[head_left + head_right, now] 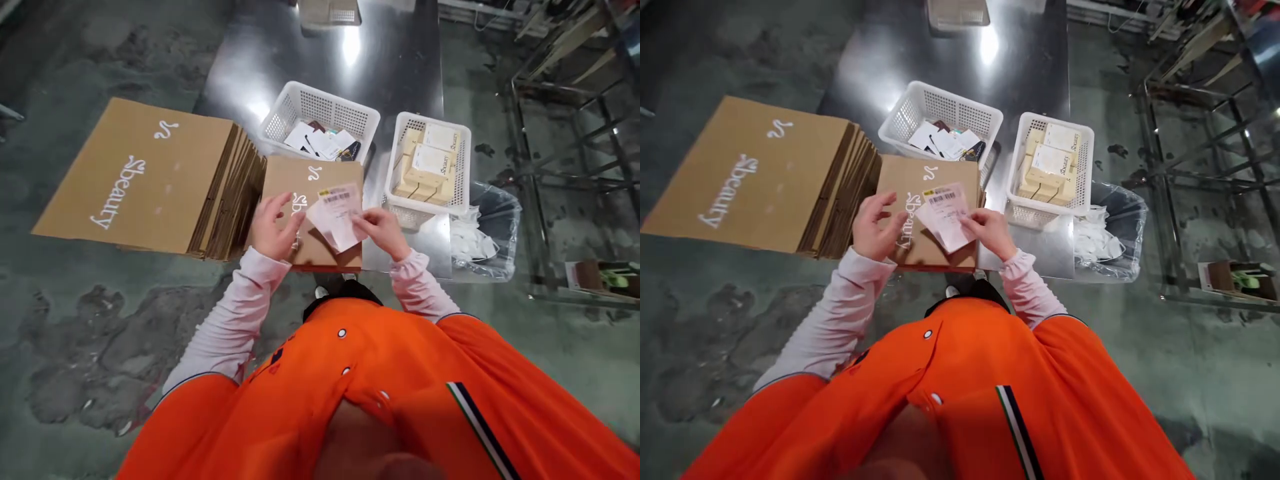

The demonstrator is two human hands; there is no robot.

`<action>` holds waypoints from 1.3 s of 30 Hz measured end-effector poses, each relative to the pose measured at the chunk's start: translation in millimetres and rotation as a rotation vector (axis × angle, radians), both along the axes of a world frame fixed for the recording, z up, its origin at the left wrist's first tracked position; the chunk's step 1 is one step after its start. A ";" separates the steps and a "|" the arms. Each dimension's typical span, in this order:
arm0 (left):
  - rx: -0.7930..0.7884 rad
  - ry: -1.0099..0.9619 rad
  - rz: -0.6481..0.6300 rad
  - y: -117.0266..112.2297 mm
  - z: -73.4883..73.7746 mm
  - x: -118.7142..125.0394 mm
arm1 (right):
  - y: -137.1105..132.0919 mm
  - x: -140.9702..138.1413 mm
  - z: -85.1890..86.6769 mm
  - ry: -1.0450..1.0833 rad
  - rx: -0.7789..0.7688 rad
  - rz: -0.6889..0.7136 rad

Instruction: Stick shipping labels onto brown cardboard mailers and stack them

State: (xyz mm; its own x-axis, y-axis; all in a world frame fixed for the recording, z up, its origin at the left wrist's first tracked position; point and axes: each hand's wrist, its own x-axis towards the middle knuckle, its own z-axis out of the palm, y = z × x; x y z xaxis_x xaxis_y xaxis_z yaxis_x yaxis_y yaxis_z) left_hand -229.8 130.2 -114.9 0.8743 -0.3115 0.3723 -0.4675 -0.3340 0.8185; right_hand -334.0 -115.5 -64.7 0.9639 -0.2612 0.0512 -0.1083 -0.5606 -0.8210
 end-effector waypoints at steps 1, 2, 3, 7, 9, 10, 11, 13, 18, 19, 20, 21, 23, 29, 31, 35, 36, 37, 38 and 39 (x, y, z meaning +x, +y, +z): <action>-0.012 -0.019 -0.057 -6.1 8.6 -2.7 | -5.9 -16.0 7.3 -0.077 -0.038 -0.008; -0.030 -0.036 -0.110 -13.2 17.2 -6.8 | -10.1 -31.2 15.0 -0.155 -0.074 -0.014; -0.053 -0.046 -0.161 -21.0 25.8 -12.2 | -12.5 -45.0 22.9 -0.209 -0.095 -0.014; -0.192 0.001 -0.394 -55.5 57.5 -45.0 | -9.8 -81.7 49.3 -0.151 -0.015 0.012; -0.259 0.078 -0.480 -74.3 68.1 -60.2 | -8.4 -91.6 56.4 -0.134 0.046 -0.019; -0.293 0.116 -0.482 -84.4 71.2 -65.1 | -9.3 -96.3 58.2 -0.139 0.085 -0.037; -0.325 0.153 -0.459 -95.0 73.0 -67.7 | -11.4 -101.7 59.0 -0.136 0.137 -0.042; -0.370 0.233 -0.379 -116.8 73.5 -67.0 | -18.8 -115.8 58.1 -0.091 0.255 -0.015; -0.302 0.099 -0.208 -152.4 72.0 -70.1 | -40.6 -159.6 46.0 -0.039 0.380 -0.090; -0.292 -0.038 -0.214 -153.6 70.8 -77.9 | -43.3 -165.6 42.9 -0.050 0.384 -0.118; -0.290 -0.145 -0.273 -153.2 68.2 -88.5 | -45.3 -169.8 39.9 -0.063 0.391 -0.132; -0.291 -0.186 -0.379 -151.6 63.8 -101.2 | -46.6 -172.5 37.1 -0.075 0.402 -0.137; -0.312 -0.027 -0.620 -147.2 49.9 -129.6 | -47.7 -174.3 32.3 -0.117 0.421 -0.140; -0.599 0.508 -0.711 -123.8 18.7 -168.7 | -44.1 -167.7 30.0 -0.093 0.374 0.114; -0.608 0.492 -0.754 -109.8 24.9 -159.6 | -41.8 -162.1 35.9 0.011 0.276 0.375; -0.287 0.540 -0.790 -80.7 39.1 -132.1 | -37.1 -147.2 54.7 0.154 0.043 0.749; -0.208 0.572 -0.785 -74.1 40.4 -125.2 | -36.2 -143.8 58.8 0.151 -0.013 0.771; -0.141 0.608 -0.782 -67.9 41.3 -118.3 | -35.4 -140.9 61.8 0.138 -0.064 0.769; -0.088 0.643 -0.784 -62.2 42.2 -111.2 | -34.3 -138.2 63.4 0.126 -0.112 0.750; -0.043 0.676 -0.792 -57.3 44.0 -103.7 | -32.8 -135.7 63.5 0.120 -0.151 0.719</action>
State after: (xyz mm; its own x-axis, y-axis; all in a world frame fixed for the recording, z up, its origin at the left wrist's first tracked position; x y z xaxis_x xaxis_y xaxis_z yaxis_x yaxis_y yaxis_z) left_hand -333.5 72.9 -70.9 0.4563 -0.8849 -0.0941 0.0200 -0.0955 0.9952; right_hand -469.7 -148.3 -1.2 0.8954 0.4381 -0.0801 0.2436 -0.6324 -0.7353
